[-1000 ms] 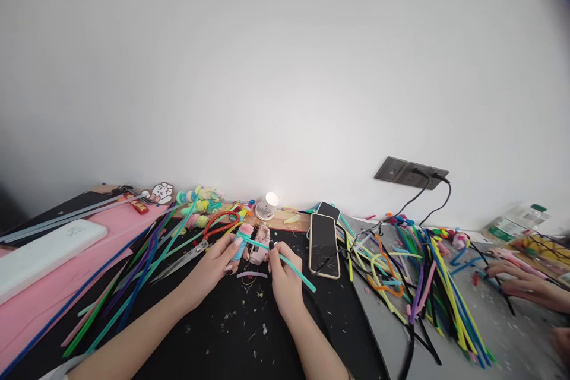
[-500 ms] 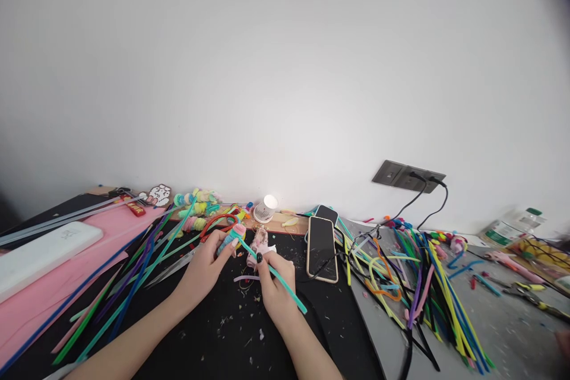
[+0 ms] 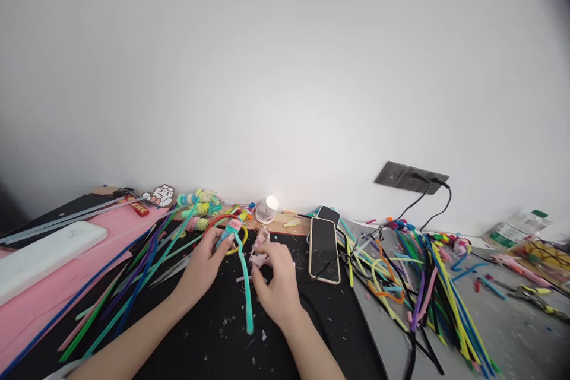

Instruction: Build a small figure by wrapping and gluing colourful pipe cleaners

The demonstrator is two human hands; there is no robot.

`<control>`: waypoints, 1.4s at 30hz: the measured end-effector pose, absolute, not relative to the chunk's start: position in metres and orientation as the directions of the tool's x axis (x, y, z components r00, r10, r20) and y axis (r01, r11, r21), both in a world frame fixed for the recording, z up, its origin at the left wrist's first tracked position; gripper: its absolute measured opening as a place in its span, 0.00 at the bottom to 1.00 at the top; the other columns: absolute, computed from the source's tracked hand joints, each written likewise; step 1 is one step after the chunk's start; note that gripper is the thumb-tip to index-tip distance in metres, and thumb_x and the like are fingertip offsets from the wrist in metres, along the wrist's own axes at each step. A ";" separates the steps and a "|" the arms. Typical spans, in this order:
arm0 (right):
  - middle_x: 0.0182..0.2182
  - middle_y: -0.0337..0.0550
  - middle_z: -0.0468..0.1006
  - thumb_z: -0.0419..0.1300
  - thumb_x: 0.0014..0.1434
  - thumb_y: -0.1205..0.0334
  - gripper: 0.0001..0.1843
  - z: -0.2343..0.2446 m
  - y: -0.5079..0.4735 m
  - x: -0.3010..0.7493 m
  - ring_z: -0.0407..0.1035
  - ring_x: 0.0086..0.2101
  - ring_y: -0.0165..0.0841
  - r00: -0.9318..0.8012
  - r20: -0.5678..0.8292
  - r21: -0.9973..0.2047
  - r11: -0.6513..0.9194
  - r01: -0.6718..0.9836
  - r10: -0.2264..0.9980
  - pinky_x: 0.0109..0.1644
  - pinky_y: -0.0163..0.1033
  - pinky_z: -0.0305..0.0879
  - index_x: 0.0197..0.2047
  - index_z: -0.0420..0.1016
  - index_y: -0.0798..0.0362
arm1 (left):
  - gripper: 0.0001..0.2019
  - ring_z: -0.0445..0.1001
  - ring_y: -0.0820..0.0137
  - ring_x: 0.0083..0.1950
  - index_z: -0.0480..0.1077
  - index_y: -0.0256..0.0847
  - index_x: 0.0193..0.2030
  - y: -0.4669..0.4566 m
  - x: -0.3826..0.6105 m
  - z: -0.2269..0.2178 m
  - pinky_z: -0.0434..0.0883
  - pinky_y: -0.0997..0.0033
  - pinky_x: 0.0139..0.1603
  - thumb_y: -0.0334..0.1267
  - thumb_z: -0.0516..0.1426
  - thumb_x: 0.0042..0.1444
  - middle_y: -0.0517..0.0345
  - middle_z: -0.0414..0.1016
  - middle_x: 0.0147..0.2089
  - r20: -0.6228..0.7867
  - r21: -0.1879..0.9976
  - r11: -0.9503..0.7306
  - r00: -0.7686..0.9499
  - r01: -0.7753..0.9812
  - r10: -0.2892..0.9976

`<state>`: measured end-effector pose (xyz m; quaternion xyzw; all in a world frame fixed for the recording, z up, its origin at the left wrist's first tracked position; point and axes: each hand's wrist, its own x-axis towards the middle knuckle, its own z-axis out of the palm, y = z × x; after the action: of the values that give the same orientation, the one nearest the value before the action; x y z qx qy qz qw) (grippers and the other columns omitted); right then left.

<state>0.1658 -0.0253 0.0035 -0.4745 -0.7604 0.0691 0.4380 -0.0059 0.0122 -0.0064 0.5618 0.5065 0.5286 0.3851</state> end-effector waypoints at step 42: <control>0.28 0.41 0.77 0.56 0.56 0.66 0.07 -0.002 -0.013 0.177 0.71 0.33 0.36 -0.151 0.474 -0.773 0.492 0.401 0.867 0.37 0.36 0.68 0.34 0.76 0.53 | 0.15 0.59 0.78 0.24 0.64 0.39 0.26 0.007 0.004 0.001 0.65 0.75 0.28 0.44 0.66 0.47 0.67 0.59 0.25 -0.137 0.798 0.188 0.132 -0.573 0.982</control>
<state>0.1774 -0.0130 -0.0022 -0.4414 -0.7185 0.2431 0.4793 0.0036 0.0066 0.0011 0.2985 0.3427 0.5628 0.6904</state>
